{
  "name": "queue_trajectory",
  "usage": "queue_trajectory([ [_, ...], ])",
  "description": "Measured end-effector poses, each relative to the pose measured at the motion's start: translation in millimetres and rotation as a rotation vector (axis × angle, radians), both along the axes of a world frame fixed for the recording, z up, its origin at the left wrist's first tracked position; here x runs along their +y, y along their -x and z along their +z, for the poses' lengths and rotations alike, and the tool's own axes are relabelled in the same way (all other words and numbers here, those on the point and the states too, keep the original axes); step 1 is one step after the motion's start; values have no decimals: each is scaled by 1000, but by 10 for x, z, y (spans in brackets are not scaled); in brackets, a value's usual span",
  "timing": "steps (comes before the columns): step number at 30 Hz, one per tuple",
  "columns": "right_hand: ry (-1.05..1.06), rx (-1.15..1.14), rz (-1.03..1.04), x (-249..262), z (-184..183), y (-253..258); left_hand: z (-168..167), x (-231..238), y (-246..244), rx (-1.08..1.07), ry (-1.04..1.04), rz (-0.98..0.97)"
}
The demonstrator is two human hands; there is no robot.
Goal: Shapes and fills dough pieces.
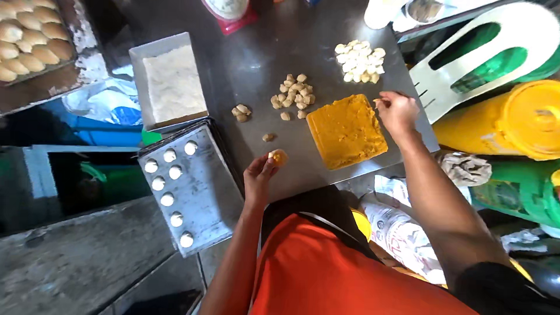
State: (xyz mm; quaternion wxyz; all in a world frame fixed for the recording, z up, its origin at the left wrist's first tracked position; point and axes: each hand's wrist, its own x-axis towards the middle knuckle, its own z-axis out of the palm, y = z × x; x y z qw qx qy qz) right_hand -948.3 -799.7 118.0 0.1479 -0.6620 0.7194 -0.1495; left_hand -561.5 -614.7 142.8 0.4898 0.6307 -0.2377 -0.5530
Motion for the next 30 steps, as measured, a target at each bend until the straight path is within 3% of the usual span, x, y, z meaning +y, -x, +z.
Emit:
queue_trajectory([
  [2,62,-325,105,279,248,-448,64,3,-28,13,20,0],
  [4,-24,-639,270,666,463,-1044,125,-14,-44,40,51,-40],
  [7,-270,-867,446,1066,552,-1730,218,-45,-16,91,114,-105],
  [10,-322,-997,423,1156,472,-2021,240,-28,-21,66,189,-170],
  [14,-289,-968,324,1207,479,-2097,218,12,-54,-106,236,-231],
  [18,-431,-1022,393,1215,594,-2070,219,9,-55,-214,215,-114],
  [21,-253,-855,461,1218,530,-2177,217,7,-79,-160,159,-65],
  [24,-117,-743,446,1191,315,-2321,143,17,-115,-131,77,-152],
  [28,-351,-744,593,1182,226,-2331,83,92,-248,-349,3,-258],
  [30,-404,-777,624,1239,151,-2356,29,130,-330,-294,-8,-237],
])
